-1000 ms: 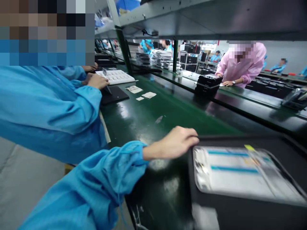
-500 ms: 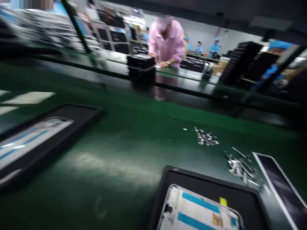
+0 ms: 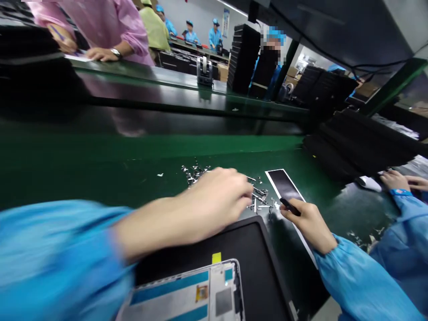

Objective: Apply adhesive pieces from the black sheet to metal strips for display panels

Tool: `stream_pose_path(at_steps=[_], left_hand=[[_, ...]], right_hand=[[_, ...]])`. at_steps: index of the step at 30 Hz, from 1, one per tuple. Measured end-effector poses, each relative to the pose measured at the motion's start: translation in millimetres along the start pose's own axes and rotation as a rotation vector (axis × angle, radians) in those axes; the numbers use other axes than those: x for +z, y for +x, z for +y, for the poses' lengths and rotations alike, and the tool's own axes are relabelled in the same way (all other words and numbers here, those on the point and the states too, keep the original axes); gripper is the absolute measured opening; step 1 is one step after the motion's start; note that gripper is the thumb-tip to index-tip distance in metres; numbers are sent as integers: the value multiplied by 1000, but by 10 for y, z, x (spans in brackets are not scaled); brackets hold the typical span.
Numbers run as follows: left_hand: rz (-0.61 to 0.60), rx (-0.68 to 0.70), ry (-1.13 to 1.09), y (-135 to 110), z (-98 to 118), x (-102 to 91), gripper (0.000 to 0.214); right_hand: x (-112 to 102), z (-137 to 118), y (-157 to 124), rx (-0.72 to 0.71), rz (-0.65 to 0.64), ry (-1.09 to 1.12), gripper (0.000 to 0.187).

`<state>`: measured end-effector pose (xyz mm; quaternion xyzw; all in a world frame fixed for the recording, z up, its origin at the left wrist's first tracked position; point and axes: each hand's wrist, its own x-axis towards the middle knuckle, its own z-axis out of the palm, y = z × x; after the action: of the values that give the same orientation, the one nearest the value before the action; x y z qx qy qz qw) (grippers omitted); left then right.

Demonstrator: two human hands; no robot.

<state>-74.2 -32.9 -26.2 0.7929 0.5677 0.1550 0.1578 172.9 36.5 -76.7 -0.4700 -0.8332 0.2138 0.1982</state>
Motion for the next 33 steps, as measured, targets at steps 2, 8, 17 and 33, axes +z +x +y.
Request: stream_pose_path(at_steps=[2, 8, 17, 33], left_hand=[[-126, 9, 52, 445, 173, 238, 15], [-343, -38, 154, 959, 222, 761, 25], [-400, -23, 232, 845, 244, 584, 8], [-267, -89, 21, 669, 466, 299, 22]], right_hand=[[-10, 82, 8, 41, 0, 30, 26], [-165, 164, -201, 48, 44, 125, 31], [-88, 224, -251, 38, 7, 237, 28], [8, 91, -122, 173, -71, 478, 22]])
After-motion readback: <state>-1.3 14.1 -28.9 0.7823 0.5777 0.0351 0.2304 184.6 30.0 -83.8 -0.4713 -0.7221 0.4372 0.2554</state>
